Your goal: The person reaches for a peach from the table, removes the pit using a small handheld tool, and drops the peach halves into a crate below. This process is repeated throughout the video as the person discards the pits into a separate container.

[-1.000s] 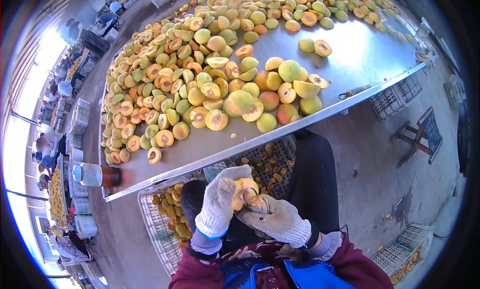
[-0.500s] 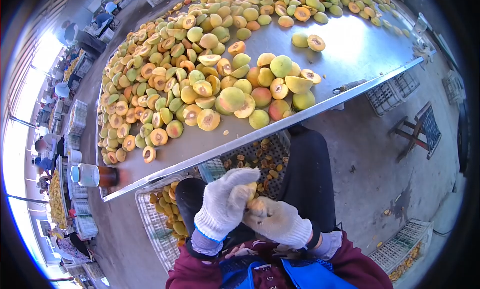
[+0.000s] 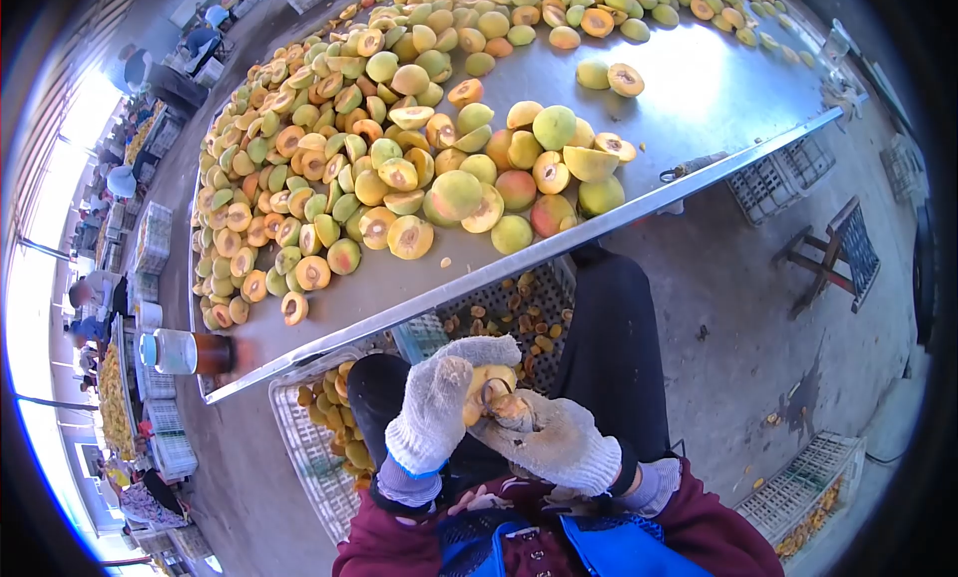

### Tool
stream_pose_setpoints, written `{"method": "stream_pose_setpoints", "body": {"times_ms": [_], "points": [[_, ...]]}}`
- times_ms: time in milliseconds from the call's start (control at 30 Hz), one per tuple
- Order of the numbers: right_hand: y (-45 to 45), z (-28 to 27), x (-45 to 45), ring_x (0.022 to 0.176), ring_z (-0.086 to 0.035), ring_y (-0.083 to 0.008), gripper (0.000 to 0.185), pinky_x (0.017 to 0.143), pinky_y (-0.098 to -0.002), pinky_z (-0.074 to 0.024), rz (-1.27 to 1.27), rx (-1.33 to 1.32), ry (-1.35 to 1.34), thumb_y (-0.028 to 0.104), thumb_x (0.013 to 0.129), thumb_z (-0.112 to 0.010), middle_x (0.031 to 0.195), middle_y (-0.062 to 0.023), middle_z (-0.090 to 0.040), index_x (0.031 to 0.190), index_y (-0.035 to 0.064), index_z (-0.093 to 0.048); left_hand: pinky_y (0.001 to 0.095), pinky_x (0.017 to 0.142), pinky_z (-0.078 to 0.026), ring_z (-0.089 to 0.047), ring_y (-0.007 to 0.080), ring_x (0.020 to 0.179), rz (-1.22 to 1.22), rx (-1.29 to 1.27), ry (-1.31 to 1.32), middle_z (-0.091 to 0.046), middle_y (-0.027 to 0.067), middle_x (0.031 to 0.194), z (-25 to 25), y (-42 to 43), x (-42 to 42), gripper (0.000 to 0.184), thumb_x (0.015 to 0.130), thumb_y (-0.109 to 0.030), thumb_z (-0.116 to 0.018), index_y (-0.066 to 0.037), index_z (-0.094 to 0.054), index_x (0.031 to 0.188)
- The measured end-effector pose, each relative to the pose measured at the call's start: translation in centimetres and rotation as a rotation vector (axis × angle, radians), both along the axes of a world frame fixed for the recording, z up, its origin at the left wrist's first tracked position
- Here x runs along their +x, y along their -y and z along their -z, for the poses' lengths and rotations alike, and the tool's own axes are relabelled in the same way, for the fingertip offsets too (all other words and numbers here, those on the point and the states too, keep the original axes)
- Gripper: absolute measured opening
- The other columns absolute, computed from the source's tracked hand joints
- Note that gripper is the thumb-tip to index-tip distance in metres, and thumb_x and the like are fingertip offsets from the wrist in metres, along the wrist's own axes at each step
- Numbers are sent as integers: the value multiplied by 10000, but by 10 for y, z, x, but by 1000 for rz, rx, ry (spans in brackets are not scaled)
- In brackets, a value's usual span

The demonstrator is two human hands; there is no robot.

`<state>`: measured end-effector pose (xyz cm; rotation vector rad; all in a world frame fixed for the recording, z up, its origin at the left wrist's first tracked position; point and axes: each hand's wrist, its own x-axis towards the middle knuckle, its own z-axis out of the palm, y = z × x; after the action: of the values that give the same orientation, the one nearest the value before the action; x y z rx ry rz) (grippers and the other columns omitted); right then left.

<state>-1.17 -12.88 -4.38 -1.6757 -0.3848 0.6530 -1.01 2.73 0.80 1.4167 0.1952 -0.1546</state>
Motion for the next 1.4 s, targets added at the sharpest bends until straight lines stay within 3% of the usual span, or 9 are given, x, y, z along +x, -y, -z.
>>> {"method": "stream_pose_setpoints", "body": {"times_ms": [267,400,633,833,1067,1200,1267,1300,1400], "points": [[6,-16,-1,711,-664,-343,318,637,-417,-527,-23,-174,105,401,846,-656,741,-119,-669,1034,148,-616,312,723,-506,-608,173,792,158,306,-11,-668,125,956,-13,-6,8,645,946,-523,-522,87,-616,1135],[9,-26,6,732,-666,-348,337,662,-417,-528,-112,-176,-70,409,844,-662,761,-122,-676,1038,138,-608,288,632,-451,-511,133,671,172,186,-103,-608,108,812,-21,-7,13,657,955,-512,-515,117,-608,1119],[5,-14,-1,764,-666,-348,347,674,-422,-528,-37,-98,5,409,845,-664,800,-123,-680,1052,137,-606,317,754,-514,-623,196,806,39,27,4,-668,160,950,-2,-1,2,684,970,-539,-452,111,-615,1109],[6,-23,4,757,-659,-361,325,677,-422,-526,-42,-133,32,387,851,-658,797,-126,-678,1061,143,-612,320,784,-517,-638,184,838,108,334,10,-695,149,970,-17,0,12,643,980,-531,-435,65,-656,1077],[9,-30,14,614,-632,-160,279,597,-300,-489,-260,-65,-492,351,877,-642,667,-54,-630,1028,116,-629,304,784,-508,-627,156,824,353,487,-66,-686,106,903,-25,-7,19,574,1016,-459,-398,45,-674,1027],[20,-46,36,612,-590,-99,235,603,-257,-478,-297,175,-1003,291,897,-638,658,-5,-615,1001,81,-635,340,836,-495,-603,182,941,34,170,97,-592,126,1125,-14,14,5,611,960,-542,-477,32,-587,1136],[22,-42,37,534,-525,-71,182,510,-233,-440,-305,280,-1029,246,907,-635,630,20,-579,935,66,-622,326,817,-505,-608,195,959,-247,397,314,-565,135,1190,-4,30,-5,577,946,-493,-539,29,-552,1192],[19,-43,32,517,-508,-65,183,479,-227,-420,-272,317,-955,245,905,-642,637,16,-574,915,64,-614,303,800,-514,-622,187,943,-348,142,181,-601,129,1142,-4,43,-11,508,954,-416,-562,39,-560,1179],[22,-36,25,535,-501,-64,203,474,-221,-416,-257,371,-901,264,909,-643,682,4,-570,882,66,-602,284,766,-520,-640,177,877,-223,247,61,-638,118,1072,-12,31,-10,451,961,-356,-571,43,-570,1171]]}}
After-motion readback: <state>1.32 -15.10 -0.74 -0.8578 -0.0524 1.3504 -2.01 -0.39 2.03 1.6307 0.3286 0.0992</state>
